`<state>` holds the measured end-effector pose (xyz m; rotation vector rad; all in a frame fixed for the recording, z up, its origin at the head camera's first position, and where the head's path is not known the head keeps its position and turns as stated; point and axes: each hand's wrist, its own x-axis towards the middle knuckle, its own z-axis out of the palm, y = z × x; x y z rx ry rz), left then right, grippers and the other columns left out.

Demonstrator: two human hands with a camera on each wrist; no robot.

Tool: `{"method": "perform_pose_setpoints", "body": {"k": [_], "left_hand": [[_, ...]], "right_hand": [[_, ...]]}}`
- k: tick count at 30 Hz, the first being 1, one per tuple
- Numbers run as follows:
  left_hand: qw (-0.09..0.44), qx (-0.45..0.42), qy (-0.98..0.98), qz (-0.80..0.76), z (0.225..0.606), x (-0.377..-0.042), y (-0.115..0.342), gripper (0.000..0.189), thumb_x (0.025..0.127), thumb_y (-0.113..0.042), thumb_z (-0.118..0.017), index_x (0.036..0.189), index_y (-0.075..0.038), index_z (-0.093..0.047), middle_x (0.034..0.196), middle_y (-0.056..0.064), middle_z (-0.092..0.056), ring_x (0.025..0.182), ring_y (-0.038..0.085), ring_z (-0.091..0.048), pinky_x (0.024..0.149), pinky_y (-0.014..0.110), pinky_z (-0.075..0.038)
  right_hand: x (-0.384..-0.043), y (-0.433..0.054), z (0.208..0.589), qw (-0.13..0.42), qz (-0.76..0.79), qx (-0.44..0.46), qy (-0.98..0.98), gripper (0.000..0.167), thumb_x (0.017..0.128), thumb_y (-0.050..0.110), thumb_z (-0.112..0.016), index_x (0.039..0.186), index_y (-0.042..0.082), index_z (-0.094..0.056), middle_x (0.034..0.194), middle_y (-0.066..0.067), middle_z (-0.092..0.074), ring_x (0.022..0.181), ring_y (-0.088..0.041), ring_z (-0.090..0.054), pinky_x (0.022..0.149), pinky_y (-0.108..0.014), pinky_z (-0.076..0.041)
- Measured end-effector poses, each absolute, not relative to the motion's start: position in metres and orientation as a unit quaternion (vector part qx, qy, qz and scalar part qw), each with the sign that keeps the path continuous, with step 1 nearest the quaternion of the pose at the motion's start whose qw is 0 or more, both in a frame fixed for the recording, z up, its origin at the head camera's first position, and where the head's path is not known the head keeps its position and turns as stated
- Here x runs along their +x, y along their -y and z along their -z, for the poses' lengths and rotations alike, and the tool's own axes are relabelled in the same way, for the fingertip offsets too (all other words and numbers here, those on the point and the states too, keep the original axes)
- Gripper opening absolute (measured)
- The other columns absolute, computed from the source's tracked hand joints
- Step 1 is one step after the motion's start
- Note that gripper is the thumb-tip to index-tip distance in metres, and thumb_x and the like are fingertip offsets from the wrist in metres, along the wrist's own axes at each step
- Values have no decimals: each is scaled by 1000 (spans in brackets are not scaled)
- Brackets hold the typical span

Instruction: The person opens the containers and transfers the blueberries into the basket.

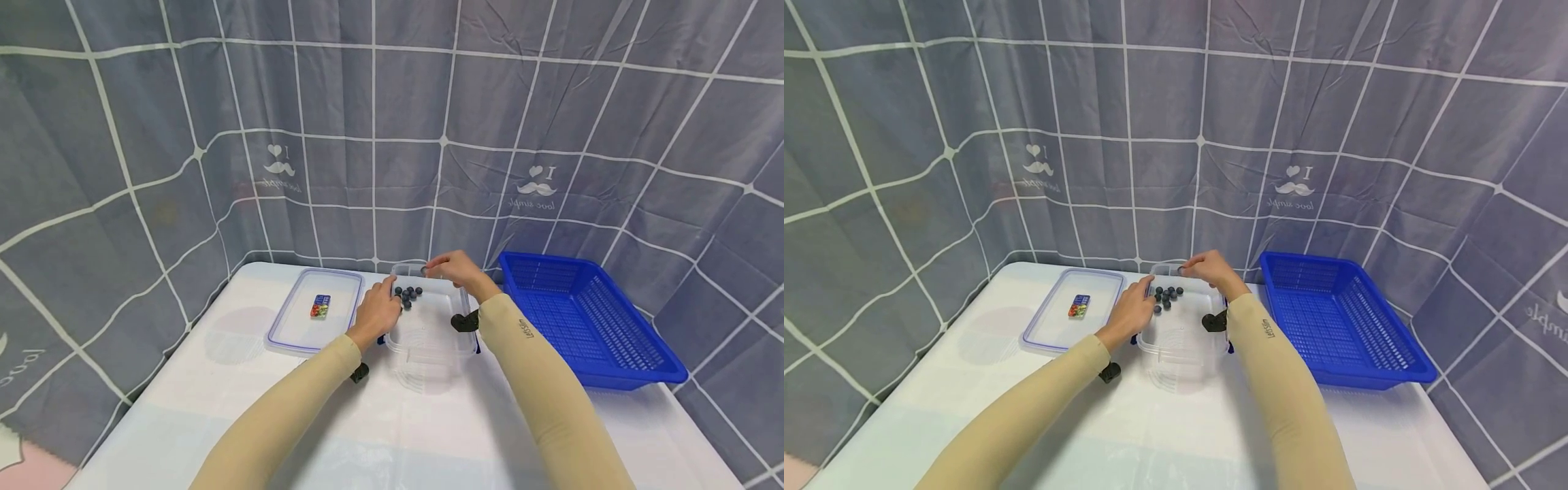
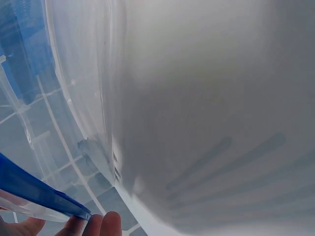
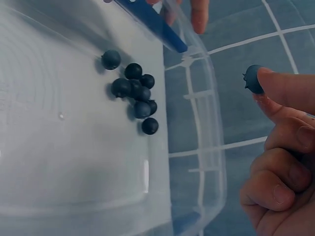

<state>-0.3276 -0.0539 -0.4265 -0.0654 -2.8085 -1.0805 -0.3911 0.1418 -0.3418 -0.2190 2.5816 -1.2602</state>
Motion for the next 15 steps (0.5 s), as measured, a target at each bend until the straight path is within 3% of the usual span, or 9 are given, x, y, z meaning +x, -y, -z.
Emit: {"method": "perform_pose_setpoints", "body": {"k": [7,15], "left_hand": [[63,-24,930,361,427,-327,55,55,102,-28,-40,157,-22,-37,147,13,-49,134,35,-48,106,55,-43],[67,-23,929,364,428,-327,55,56,101,-29,-44,156,-22,-37,146,12,-50,133,35,-49,103,55,-45]], "right_hand": [[-391,-161,329,131,442,-84,-884,38,95,26,-68,131,13,-67,143,-12,-58,43,-11,-19,47,-27,-27],[-388,-189,316,134,437,-72,-887,41,96,30,-69,134,16,-65,153,-11,-48,45,-12,-23,49,-28,-30]]}}
